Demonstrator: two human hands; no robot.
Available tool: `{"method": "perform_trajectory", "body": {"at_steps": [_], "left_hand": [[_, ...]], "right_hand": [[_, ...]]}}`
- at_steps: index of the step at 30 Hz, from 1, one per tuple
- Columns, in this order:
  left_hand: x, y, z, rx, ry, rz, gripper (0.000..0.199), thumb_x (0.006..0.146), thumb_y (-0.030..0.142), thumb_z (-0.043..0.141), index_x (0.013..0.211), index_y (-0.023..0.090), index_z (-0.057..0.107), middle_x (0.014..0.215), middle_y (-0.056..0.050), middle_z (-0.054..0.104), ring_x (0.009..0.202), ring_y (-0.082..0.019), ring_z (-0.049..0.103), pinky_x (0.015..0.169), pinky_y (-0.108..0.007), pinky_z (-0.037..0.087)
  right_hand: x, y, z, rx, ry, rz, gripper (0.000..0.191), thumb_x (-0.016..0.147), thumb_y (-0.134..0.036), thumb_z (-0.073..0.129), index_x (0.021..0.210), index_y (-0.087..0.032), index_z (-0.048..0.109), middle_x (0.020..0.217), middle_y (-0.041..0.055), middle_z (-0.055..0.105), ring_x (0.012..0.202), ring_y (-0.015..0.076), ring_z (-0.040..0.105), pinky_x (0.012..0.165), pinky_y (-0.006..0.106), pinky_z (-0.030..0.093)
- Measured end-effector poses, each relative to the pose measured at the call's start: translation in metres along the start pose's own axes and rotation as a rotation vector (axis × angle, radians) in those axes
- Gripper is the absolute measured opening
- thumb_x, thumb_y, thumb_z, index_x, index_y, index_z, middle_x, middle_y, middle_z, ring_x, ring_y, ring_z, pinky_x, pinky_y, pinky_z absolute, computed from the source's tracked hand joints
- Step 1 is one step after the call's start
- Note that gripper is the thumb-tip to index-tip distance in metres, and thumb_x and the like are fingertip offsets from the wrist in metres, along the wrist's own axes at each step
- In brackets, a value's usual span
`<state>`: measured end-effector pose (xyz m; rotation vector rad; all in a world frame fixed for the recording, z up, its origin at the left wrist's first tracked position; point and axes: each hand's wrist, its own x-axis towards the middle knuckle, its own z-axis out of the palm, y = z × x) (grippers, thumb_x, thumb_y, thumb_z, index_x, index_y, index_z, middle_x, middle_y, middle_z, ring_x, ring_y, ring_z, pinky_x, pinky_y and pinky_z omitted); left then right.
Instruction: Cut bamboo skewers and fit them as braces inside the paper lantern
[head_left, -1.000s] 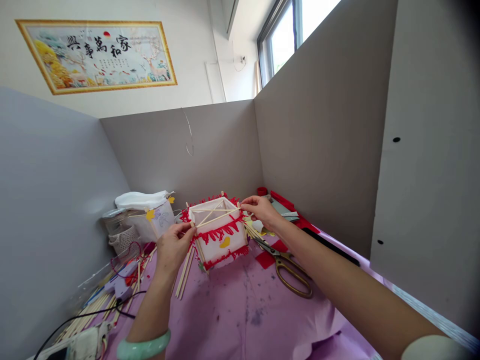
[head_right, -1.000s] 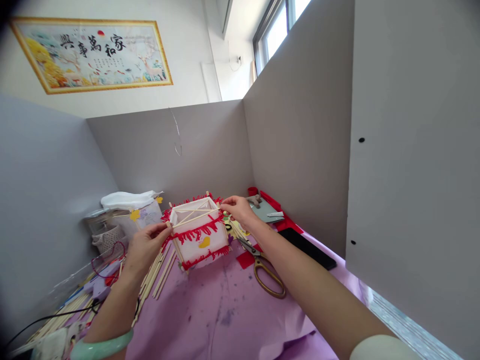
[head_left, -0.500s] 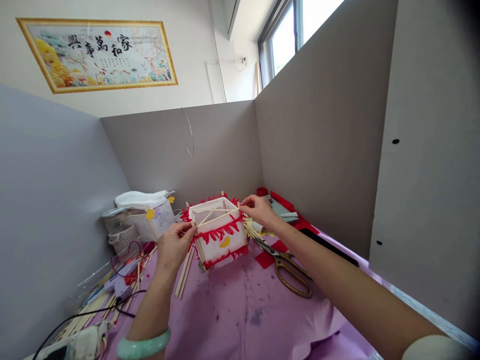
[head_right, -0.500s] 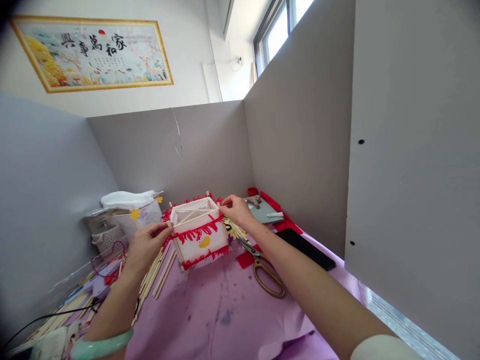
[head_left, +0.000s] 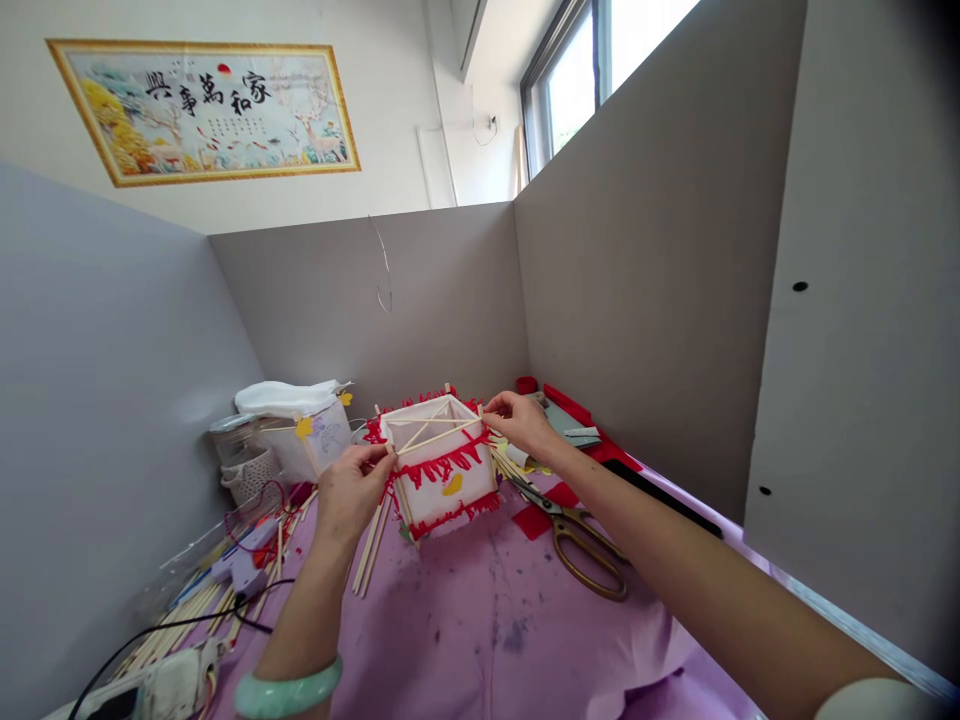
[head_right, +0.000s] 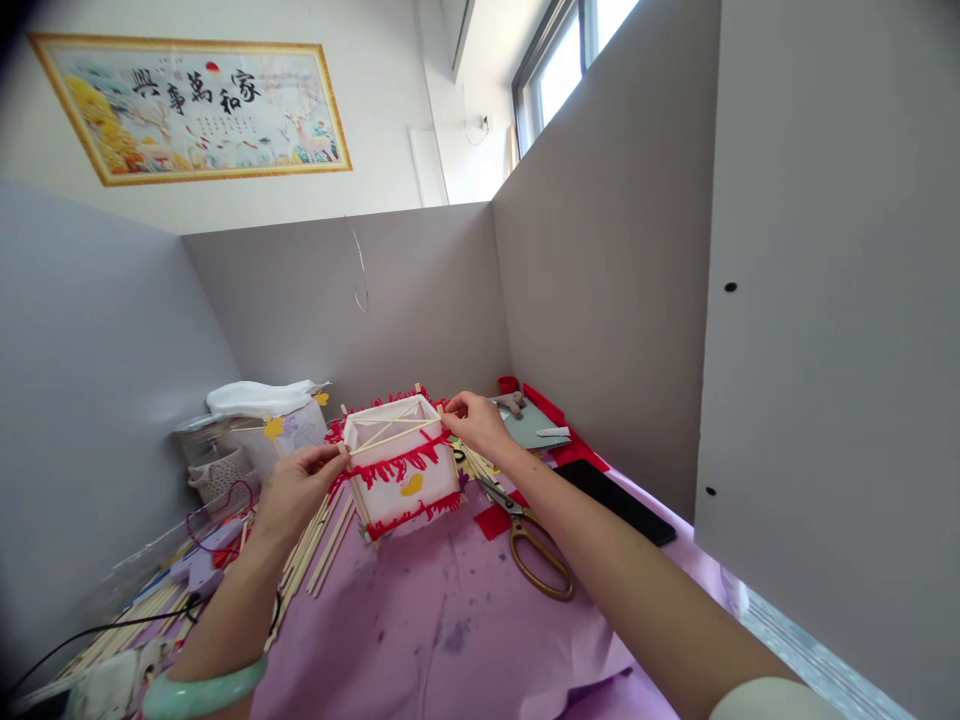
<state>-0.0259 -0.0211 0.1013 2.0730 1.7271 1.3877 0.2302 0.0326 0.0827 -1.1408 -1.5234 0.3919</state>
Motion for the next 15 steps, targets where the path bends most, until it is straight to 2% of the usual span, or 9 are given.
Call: {"method": "perform_trajectory", "body": {"at_steps": [3, 5, 7, 9, 12, 15], "left_hand": [[-0.004, 0.007, -0.003, 0.060, 0.026, 0.012, 0.037, 0.074, 0.047, 0.053, 0.092, 0.018, 0.068, 0.083, -0.005, 0.067, 0.069, -0.018, 0.059, 0.067, -0.029, 0.044], [-0.008, 0.016, -0.005, 0.158, 0.174, 0.056, 0.044, 0.077, 0.051, 0.051, 0.101, 0.018, 0.065, 0.086, -0.006, 0.065, 0.070, -0.019, 0.058, 0.067, -0.030, 0.043], [-0.011, 0.027, -0.005, 0.247, 0.360, 0.158, 0.043, 0.081, 0.049, 0.049, 0.105, 0.017, 0.063, 0.091, -0.008, 0.064, 0.075, -0.020, 0.058, 0.070, -0.031, 0.042], [-0.010, 0.041, -0.001, 0.277, 0.430, 0.306, 0.035, 0.085, 0.042, 0.047, 0.102, 0.016, 0.064, 0.092, -0.008, 0.063, 0.081, -0.020, 0.057, 0.075, -0.031, 0.041], [-0.003, 0.062, 0.015, 0.291, 0.295, 0.489, 0.027, 0.086, 0.033, 0.045, 0.092, 0.017, 0.066, 0.084, -0.006, 0.064, 0.084, -0.021, 0.054, 0.078, -0.031, 0.040], [0.010, 0.077, 0.040, 0.339, 0.095, 0.508, 0.025, 0.086, 0.027, 0.043, 0.087, 0.019, 0.067, 0.087, -0.007, 0.066, 0.088, -0.022, 0.052, 0.080, -0.032, 0.039]], "right_hand": [[-0.001, 0.000, -0.001, -0.002, -0.003, -0.005, 0.009, 0.068, -0.025, 0.059, 0.074, -0.019, 0.061, 0.069, 0.0001, 0.064, 0.061, 0.0130, 0.057, 0.054, 0.023, 0.040], [-0.001, -0.001, -0.001, -0.006, 0.001, -0.007, 0.010, 0.068, -0.026, 0.059, 0.074, -0.019, 0.061, 0.070, 0.0002, 0.064, 0.062, 0.0132, 0.057, 0.054, 0.023, 0.040], [-0.001, -0.002, 0.000, -0.011, 0.006, -0.008, 0.011, 0.069, -0.028, 0.059, 0.073, -0.018, 0.061, 0.070, 0.0008, 0.065, 0.062, 0.0135, 0.057, 0.055, 0.023, 0.041], [-0.001, -0.003, 0.000, -0.016, 0.009, -0.010, 0.011, 0.069, -0.028, 0.060, 0.072, -0.018, 0.061, 0.071, 0.0012, 0.065, 0.063, 0.0137, 0.057, 0.055, 0.023, 0.041], [0.000, -0.005, -0.001, -0.021, 0.001, -0.012, 0.010, 0.069, -0.027, 0.060, 0.073, -0.018, 0.061, 0.071, 0.0009, 0.065, 0.063, 0.0134, 0.057, 0.055, 0.023, 0.041], [-0.001, -0.006, -0.002, -0.027, -0.004, -0.023, 0.010, 0.068, -0.026, 0.059, 0.073, -0.018, 0.061, 0.071, 0.0002, 0.065, 0.063, 0.0129, 0.057, 0.055, 0.022, 0.041]]}}
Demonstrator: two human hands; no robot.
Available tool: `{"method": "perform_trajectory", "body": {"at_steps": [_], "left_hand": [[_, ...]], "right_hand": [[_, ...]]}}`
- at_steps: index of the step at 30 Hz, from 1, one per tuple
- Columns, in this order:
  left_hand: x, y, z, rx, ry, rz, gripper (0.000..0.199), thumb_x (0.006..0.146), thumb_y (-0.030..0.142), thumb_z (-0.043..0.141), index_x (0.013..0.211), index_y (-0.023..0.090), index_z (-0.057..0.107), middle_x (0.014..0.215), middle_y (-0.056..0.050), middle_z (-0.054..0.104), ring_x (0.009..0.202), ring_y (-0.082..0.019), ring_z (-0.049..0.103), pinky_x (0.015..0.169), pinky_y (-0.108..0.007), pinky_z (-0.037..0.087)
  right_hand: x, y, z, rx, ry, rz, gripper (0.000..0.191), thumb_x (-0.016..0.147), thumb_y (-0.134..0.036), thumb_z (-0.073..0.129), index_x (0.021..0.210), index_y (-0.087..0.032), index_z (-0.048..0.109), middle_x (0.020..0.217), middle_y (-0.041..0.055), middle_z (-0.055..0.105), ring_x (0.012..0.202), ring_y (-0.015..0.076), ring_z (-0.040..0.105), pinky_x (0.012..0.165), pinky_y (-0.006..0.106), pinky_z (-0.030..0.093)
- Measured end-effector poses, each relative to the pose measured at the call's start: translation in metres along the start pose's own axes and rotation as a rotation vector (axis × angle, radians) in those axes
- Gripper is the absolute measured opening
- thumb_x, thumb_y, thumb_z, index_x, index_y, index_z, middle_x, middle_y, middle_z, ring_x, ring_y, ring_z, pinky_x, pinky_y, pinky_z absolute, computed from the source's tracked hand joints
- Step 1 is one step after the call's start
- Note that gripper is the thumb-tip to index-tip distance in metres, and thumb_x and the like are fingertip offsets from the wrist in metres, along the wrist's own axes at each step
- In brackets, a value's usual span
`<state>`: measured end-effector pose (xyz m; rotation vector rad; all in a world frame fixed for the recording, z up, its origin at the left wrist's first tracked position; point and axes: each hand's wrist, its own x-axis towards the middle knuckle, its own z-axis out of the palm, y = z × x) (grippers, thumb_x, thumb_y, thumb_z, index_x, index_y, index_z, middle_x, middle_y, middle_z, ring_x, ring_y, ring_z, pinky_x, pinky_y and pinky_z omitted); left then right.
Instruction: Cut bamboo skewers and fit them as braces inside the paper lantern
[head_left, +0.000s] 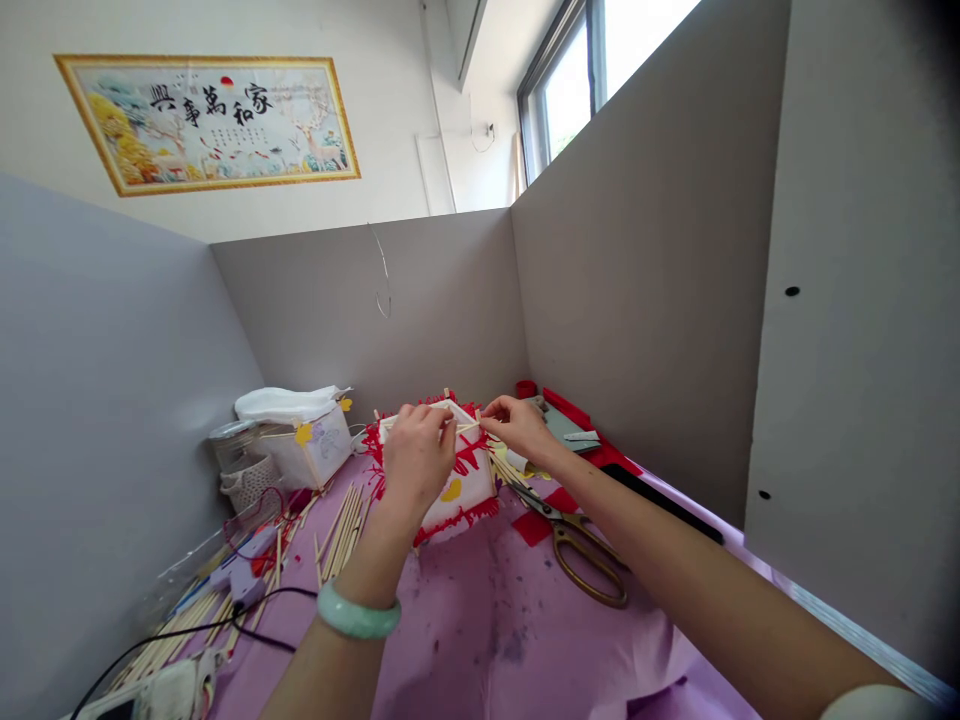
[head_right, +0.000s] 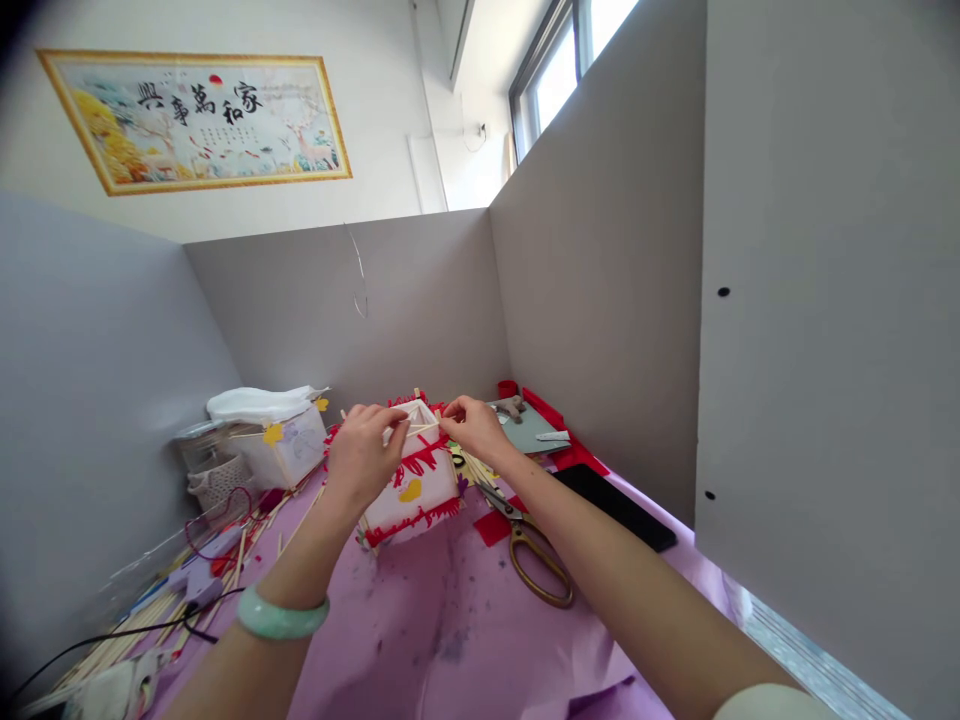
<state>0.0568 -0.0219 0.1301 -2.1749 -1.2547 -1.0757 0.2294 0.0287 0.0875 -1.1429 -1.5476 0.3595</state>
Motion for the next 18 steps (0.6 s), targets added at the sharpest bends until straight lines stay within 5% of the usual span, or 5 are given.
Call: {"method": "perform_trajectory", "body": {"at_steps": [7, 18], "left_hand": [[0.017, 0.013, 0.039, -0.033, -0.200, -0.055, 0.024, 0.081, 0.020, 0.045, 0.079, 0.020, 0.069, 0.082, -0.007, 0.067, 0.081, -0.020, 0.058, 0.068, -0.028, 0.041], [0.016, 0.017, 0.043, -0.012, -0.206, -0.152, 0.021, 0.081, 0.024, 0.047, 0.081, 0.020, 0.067, 0.083, -0.008, 0.068, 0.080, -0.021, 0.061, 0.063, -0.027, 0.039]], "right_hand": [[-0.001, 0.002, 0.000, 0.001, -0.009, -0.008, 0.010, 0.070, -0.025, 0.058, 0.075, -0.016, 0.061, 0.073, 0.0007, 0.065, 0.064, 0.0131, 0.059, 0.055, 0.022, 0.043], [0.000, 0.002, 0.001, -0.005, -0.004, -0.008, 0.008, 0.069, -0.022, 0.060, 0.075, -0.016, 0.061, 0.073, 0.0009, 0.066, 0.067, 0.0136, 0.060, 0.059, 0.023, 0.044]]}}
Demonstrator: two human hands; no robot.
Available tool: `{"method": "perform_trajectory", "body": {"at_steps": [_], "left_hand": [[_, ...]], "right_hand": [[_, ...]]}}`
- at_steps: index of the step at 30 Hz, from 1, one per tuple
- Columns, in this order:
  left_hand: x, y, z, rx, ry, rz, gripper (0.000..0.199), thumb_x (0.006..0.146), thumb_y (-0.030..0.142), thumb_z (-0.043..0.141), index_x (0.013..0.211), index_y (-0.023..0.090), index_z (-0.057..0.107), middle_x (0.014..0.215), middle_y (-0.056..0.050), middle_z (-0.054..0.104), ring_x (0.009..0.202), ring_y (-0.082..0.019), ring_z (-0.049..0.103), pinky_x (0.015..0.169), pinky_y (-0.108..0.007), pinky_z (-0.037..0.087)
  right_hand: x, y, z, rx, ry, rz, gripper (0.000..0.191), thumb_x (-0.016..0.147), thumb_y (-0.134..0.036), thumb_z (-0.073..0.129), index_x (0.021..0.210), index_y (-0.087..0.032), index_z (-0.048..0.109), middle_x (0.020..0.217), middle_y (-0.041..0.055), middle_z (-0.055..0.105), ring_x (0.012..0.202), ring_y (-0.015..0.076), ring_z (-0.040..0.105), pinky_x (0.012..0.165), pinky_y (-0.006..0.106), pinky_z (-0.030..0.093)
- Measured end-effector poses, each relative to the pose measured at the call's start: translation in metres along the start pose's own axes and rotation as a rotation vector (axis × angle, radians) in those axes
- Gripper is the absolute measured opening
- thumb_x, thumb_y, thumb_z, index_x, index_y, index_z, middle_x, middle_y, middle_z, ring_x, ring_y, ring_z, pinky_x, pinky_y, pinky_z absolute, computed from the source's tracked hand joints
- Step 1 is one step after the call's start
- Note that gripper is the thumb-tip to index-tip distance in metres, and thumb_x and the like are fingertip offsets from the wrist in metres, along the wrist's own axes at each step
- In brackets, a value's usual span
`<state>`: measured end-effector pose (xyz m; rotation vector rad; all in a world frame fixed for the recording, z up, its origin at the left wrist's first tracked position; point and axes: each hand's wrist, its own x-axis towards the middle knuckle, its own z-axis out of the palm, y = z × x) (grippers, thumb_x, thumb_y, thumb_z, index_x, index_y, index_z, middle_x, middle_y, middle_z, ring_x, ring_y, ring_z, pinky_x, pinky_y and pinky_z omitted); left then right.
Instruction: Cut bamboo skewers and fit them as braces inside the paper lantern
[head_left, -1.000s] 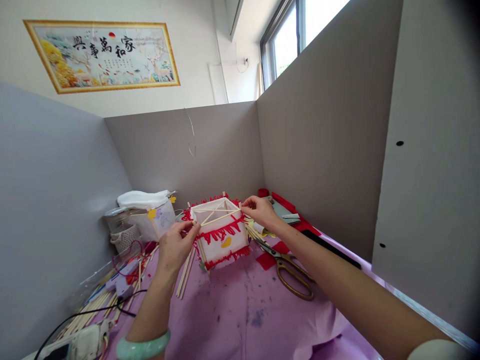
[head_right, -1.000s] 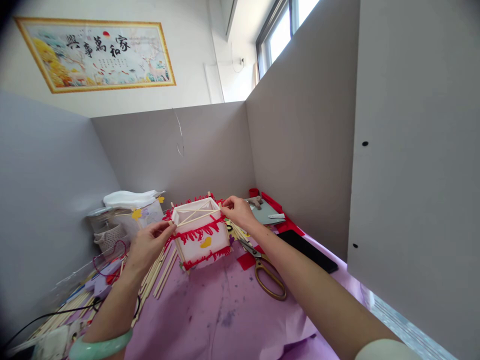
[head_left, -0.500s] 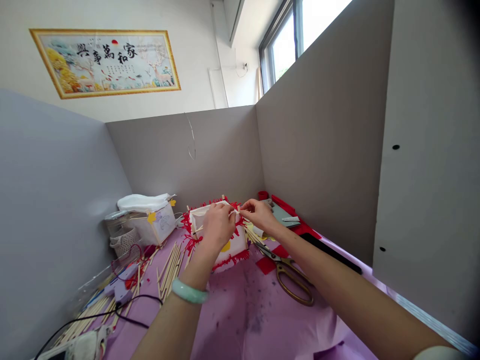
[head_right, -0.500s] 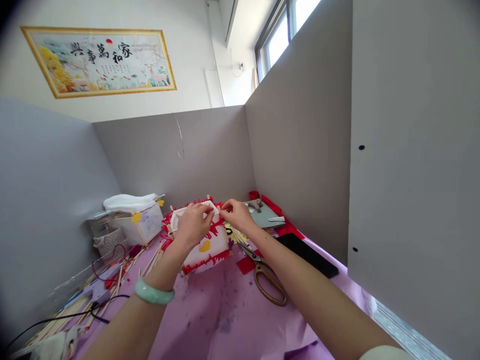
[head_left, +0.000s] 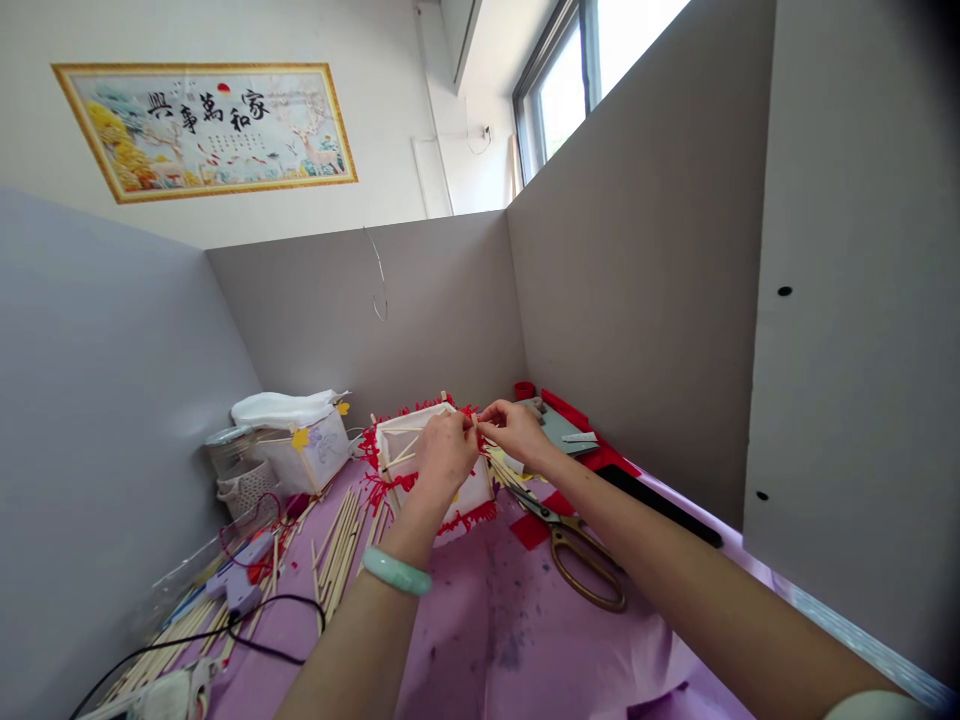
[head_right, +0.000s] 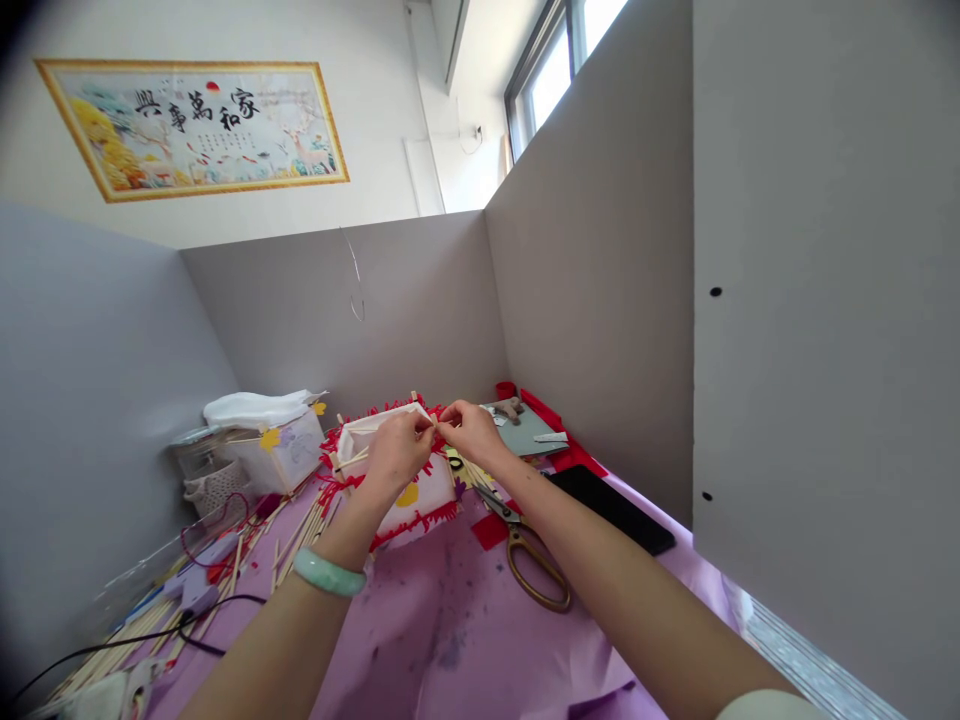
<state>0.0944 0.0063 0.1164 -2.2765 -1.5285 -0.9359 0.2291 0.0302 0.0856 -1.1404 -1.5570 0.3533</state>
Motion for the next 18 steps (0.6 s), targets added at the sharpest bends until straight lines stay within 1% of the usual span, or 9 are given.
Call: {"method": "perform_trajectory", "body": {"at_steps": [10, 14, 18], "left_hand": [[-0.0003, 0.0023, 0.0012, 0.015, 0.017, -0.042, 0.020, 0.080, 0.027, 0.048, 0.077, 0.020, 0.066, 0.079, -0.007, 0.067, 0.073, -0.019, 0.060, 0.059, -0.026, 0.037], [-0.0023, 0.0031, 0.0014, 0.002, 0.049, -0.036, 0.019, 0.078, 0.026, 0.048, 0.075, 0.020, 0.066, 0.078, -0.007, 0.067, 0.072, -0.019, 0.059, 0.058, -0.026, 0.036], [-0.0061, 0.0039, 0.0011, -0.030, 0.102, 0.000, 0.017, 0.079, 0.026, 0.049, 0.074, 0.021, 0.065, 0.079, -0.006, 0.067, 0.075, -0.019, 0.059, 0.062, -0.027, 0.038]], "right_hand": [[-0.0022, -0.0006, -0.0013, -0.011, 0.001, 0.004, 0.007, 0.070, -0.022, 0.060, 0.074, -0.017, 0.061, 0.074, 0.0012, 0.066, 0.067, 0.0138, 0.060, 0.059, 0.023, 0.045], [-0.0034, -0.0008, -0.0007, -0.026, 0.007, -0.003, 0.008, 0.070, -0.024, 0.060, 0.074, -0.017, 0.061, 0.074, 0.0015, 0.066, 0.066, 0.0140, 0.060, 0.059, 0.023, 0.044], [-0.0059, -0.0066, -0.0043, -0.033, 0.001, -0.012, 0.009, 0.073, -0.025, 0.057, 0.076, -0.017, 0.062, 0.074, 0.0013, 0.067, 0.067, 0.0136, 0.060, 0.060, 0.023, 0.044]]}}
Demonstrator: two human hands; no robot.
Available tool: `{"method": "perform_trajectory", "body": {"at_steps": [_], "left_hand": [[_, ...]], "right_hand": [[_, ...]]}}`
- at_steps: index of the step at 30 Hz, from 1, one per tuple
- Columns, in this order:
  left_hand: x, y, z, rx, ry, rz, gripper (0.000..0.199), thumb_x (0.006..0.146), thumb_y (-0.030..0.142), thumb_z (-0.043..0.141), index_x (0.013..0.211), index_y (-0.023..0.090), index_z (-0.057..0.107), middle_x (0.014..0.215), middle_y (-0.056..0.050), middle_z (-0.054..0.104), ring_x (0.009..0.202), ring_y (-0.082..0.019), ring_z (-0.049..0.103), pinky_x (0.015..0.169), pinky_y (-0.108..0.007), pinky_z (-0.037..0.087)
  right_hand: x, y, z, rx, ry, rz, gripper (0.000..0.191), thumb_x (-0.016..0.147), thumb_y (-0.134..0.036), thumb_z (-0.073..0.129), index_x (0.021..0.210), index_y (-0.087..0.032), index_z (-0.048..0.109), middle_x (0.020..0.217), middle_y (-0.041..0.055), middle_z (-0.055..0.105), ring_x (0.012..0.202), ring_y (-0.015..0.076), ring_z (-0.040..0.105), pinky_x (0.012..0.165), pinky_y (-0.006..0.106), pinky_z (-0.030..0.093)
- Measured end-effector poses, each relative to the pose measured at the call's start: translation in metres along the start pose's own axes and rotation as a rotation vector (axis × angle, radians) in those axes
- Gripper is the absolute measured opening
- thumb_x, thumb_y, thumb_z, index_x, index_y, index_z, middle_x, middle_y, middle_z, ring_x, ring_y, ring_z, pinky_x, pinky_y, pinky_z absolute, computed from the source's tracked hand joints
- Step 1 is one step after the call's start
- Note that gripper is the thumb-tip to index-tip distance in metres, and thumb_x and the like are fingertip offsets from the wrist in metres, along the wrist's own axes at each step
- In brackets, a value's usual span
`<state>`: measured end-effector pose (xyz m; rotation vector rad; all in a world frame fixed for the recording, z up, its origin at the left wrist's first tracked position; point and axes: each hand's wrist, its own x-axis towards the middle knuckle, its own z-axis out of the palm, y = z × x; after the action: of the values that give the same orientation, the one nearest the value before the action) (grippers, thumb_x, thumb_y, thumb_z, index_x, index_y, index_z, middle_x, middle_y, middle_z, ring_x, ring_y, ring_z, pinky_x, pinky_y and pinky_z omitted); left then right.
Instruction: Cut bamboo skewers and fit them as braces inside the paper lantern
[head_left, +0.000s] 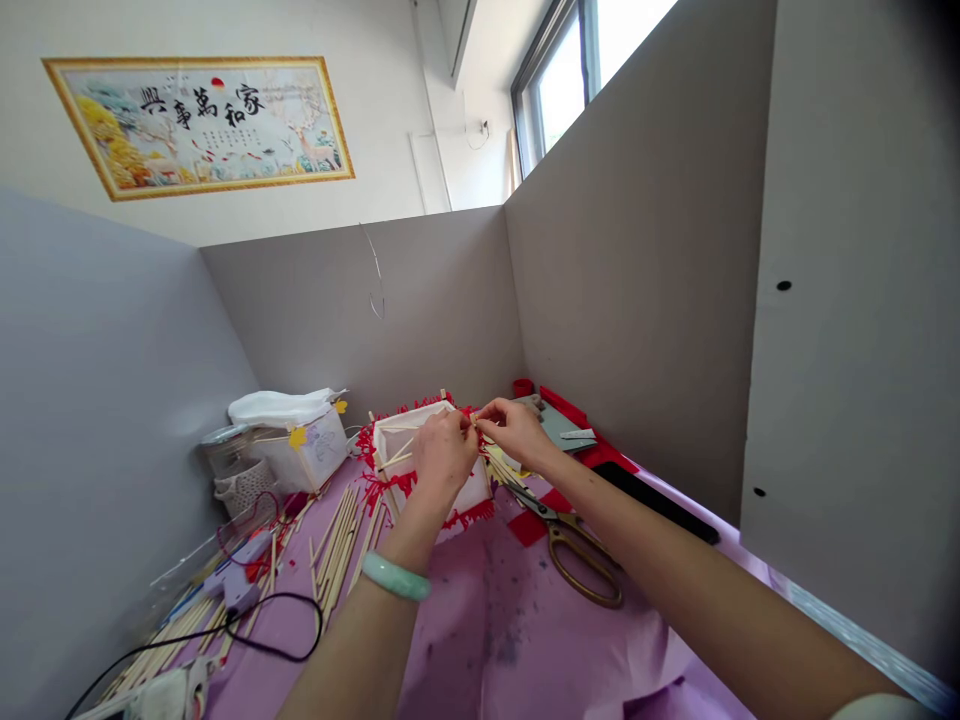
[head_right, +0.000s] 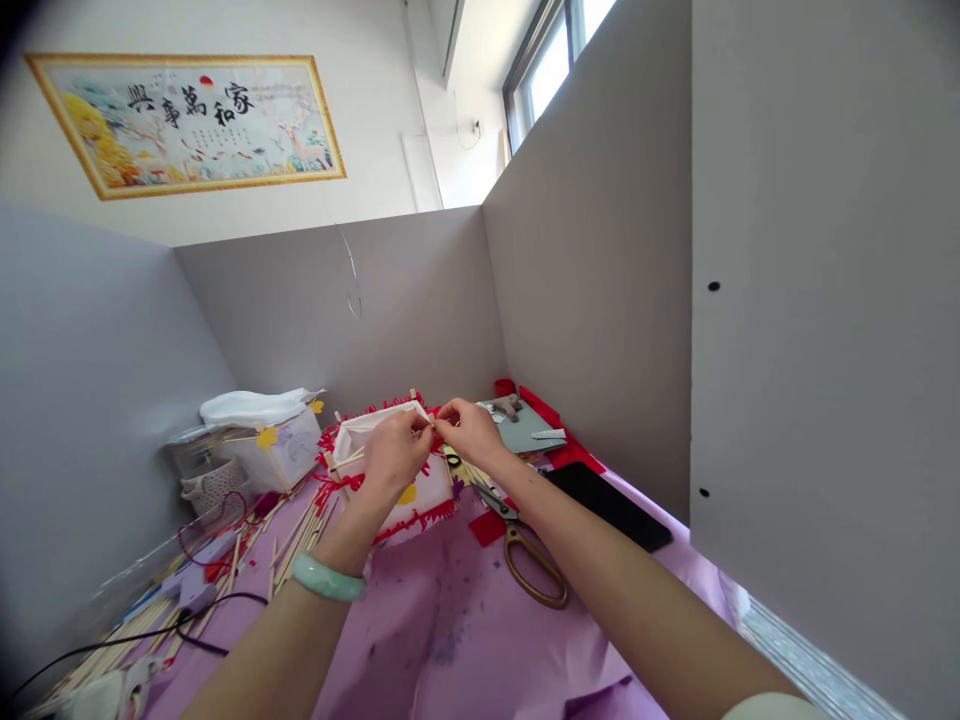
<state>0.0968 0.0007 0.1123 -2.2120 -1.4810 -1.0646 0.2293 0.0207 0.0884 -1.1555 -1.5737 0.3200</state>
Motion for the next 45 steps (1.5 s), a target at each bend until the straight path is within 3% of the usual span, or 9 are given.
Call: {"method": "perform_trajectory", "body": {"at_steps": [7, 11, 16, 19, 27, 31, 34, 38, 45], "left_hand": [[-0.001, -0.002, -0.005, -0.127, 0.116, 0.083, 0.014, 0.080, 0.023, 0.050, 0.075, 0.019, 0.063, 0.079, -0.003, 0.067, 0.080, -0.018, 0.059, 0.075, -0.029, 0.041], [0.000, 0.001, -0.017, -0.218, 0.184, 0.094, 0.017, 0.082, 0.024, 0.047, 0.080, 0.018, 0.063, 0.078, -0.003, 0.066, 0.073, -0.014, 0.059, 0.072, -0.025, 0.044], [-0.015, 0.024, -0.061, -0.512, 0.307, 0.113, 0.015, 0.081, 0.025, 0.050, 0.080, 0.018, 0.063, 0.075, -0.001, 0.064, 0.065, -0.011, 0.057, 0.064, -0.021, 0.045], [-0.040, 0.031, -0.083, -0.653, 0.246, -0.044, 0.014, 0.079, 0.029, 0.054, 0.078, 0.019, 0.064, 0.070, 0.001, 0.062, 0.057, -0.009, 0.053, 0.053, -0.019, 0.041], [-0.112, -0.003, -0.071, -0.965, -0.087, -0.534, 0.018, 0.071, 0.035, 0.063, 0.073, 0.017, 0.064, 0.065, 0.001, 0.060, 0.058, -0.009, 0.049, 0.053, -0.019, 0.038], [-0.125, -0.003, -0.071, -1.035, -0.102, -0.617, 0.018, 0.069, 0.034, 0.064, 0.071, 0.016, 0.063, 0.058, 0.003, 0.054, 0.053, -0.007, 0.042, 0.050, -0.018, 0.033], [-0.129, 0.004, -0.077, -1.051, -0.102, -0.621, 0.018, 0.069, 0.034, 0.065, 0.069, 0.016, 0.063, 0.056, 0.003, 0.050, 0.052, -0.007, 0.040, 0.049, -0.018, 0.032], [-0.132, 0.006, -0.084, -1.042, -0.100, -0.604, 0.017, 0.069, 0.033, 0.065, 0.069, 0.016, 0.063, 0.056, 0.003, 0.051, 0.052, -0.008, 0.040, 0.049, -0.018, 0.032], [-0.137, 0.001, -0.097, -1.026, -0.035, -0.569, 0.019, 0.070, 0.035, 0.066, 0.070, 0.017, 0.062, 0.059, 0.002, 0.054, 0.054, -0.009, 0.043, 0.049, -0.018, 0.035]], "right_hand": [[-0.031, -0.013, -0.048, -0.144, 0.080, 0.051, 0.019, 0.079, -0.035, 0.054, 0.088, -0.020, 0.062, 0.083, 0.0003, 0.067, 0.067, 0.0136, 0.060, 0.062, 0.024, 0.042], [-0.087, 0.002, -0.071, -0.549, -0.167, 0.168, 0.019, 0.080, -0.036, 0.052, 0.074, -0.021, 0.061, 0.069, 0.0018, 0.064, 0.062, 0.0185, 0.059, 0.054, 0.026, 0.036], [-0.147, 0.032, -0.058, -0.893, -0.335, 0.138, 0.020, 0.077, -0.028, 0.056, 0.094, -0.017, 0.062, 0.089, 0.0111, 0.064, 0.082, 0.0278, 0.060, 0.064, 0.031, 0.039], [-0.154, 0.037, -0.049, -0.925, -0.322, 0.153, 0.021, 0.078, -0.021, 0.051, 0.096, -0.015, 0.060, 0.090, 0.0123, 0.063, 0.082, 0.0273, 0.060, 0.065, 0.032, 0.039], [-0.149, 0.041, -0.073, -0.302, -0.221, 0.434, 0.025, 0.072, -0.039, 0.057, 0.088, -0.020, 0.057, 0.067, 0.0018, 0.060, 0.064, 0.0200, 0.057, 0.057, 0.029, 0.040], [-0.176, 0.022, -0.078, 0.320, -0.002, 0.440, 0.052, 0.072, -0.048, 0.061, 0.115, -0.022, 0.047, 0.090, 0.0062, 0.058, 0.062, 0.0164, 0.054, 0.050, 0.028, 0.045], [-0.199, 0.001, -0.074, 0.576, -0.095, 0.401, 0.062, 0.072, -0.051, 0.064, 0.125, -0.027, 0.042, 0.091, 0.0058, 0.056, 0.056, 0.0136, 0.050, 0.047, 0.028, 0.046], [-0.222, -0.016, -0.060, 0.567, -0.294, 0.327, 0.054, 0.072, -0.048, 0.065, 0.122, -0.033, 0.048, 0.083, 0.0038, 0.057, 0.061, 0.0154, 0.054, 0.049, 0.025, 0.046], [-0.235, -0.051, -0.049, 0.354, -0.349, 0.197, 0.056, 0.072, -0.034, 0.062, 0.126, -0.035, 0.046, 0.111, 0.0080, 0.060, 0.086, 0.0233, 0.062, 0.074, 0.032, 0.052]]}}
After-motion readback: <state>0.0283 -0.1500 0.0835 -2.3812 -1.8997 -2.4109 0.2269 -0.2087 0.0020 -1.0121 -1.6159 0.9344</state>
